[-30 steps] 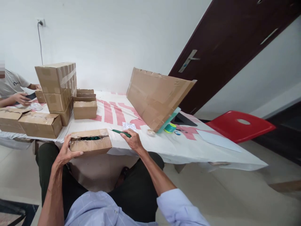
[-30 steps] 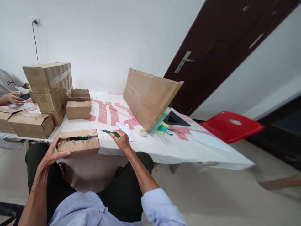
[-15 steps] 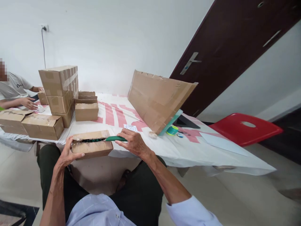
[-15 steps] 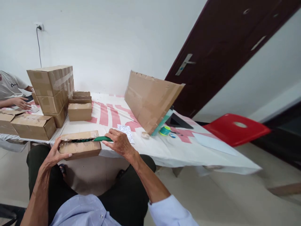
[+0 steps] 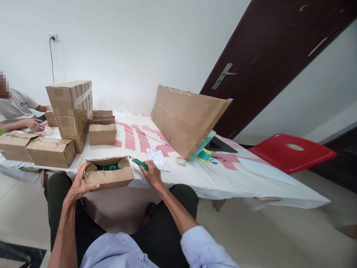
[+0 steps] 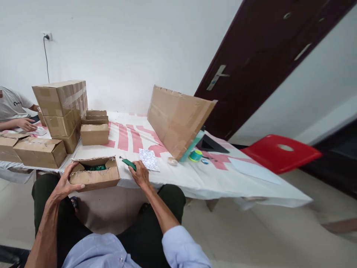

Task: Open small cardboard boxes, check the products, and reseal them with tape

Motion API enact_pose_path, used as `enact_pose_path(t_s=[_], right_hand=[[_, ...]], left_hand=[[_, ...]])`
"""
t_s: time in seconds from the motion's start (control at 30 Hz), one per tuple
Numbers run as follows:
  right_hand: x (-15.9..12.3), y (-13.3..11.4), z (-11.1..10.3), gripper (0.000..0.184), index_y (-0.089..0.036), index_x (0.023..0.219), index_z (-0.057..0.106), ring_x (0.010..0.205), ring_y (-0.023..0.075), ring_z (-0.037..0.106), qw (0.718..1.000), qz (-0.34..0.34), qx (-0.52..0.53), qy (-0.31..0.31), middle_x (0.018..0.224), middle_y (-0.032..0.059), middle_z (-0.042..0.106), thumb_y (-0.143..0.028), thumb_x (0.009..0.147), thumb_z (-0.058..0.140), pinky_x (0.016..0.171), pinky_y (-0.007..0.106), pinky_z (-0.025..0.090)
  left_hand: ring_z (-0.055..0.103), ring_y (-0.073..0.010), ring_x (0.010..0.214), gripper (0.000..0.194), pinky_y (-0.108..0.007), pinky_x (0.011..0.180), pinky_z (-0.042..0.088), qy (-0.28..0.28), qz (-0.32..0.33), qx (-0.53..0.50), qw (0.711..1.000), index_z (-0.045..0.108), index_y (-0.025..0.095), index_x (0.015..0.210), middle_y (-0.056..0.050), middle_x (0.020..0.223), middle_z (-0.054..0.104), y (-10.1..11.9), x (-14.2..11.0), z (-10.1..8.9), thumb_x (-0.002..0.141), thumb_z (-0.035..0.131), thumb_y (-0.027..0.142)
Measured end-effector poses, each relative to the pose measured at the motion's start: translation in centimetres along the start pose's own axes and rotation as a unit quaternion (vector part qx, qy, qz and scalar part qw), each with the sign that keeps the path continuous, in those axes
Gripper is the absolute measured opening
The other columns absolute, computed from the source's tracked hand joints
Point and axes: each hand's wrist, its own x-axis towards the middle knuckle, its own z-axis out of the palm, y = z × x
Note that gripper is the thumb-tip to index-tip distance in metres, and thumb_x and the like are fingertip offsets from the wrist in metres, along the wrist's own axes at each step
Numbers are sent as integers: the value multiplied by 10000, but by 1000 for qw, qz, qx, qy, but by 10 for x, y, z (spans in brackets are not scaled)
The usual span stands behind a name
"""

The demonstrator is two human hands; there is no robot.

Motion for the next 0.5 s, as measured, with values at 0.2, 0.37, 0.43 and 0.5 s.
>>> enact_pose_path(t_s=[0.2,0.37,0.43,0.5], right_hand=[[9,-7,20,289,-188,1103,711,1101,275,667,997,18,78,-15,1133,141,703,-394,998,538,964,426,561],[26,-47,-11,419,-255,1334,670,1177,244,675,948,-104,284,-97,1373,108,660,-427,953,632,924,376,596],[29,-63,-17,360,-254,1253,721,1148,235,681,937,-149,297,-110,1311,95,689,-340,905,682,895,362,598],[30,-73,-19,258,-241,1118,771,1122,231,686,933,-185,291,-101,1217,88,719,-246,880,670,858,349,597]], left_hand=[[404,-420,1503,954,-548,1176,431,5,3,1,1000,505,250,1459,-160,1555,439,-3,0,2,679,897,636],[454,-401,1446,914,-515,1173,427,15,-14,-4,1000,533,215,1354,-163,1506,449,-6,1,4,636,923,625],[446,-398,1451,907,-504,1167,433,9,-13,-16,1000,535,213,1357,-165,1528,434,-4,0,5,639,925,607],[443,-391,1457,900,-487,1159,445,3,-6,-28,1000,535,218,1371,-161,1543,429,-1,-1,5,647,927,580]])
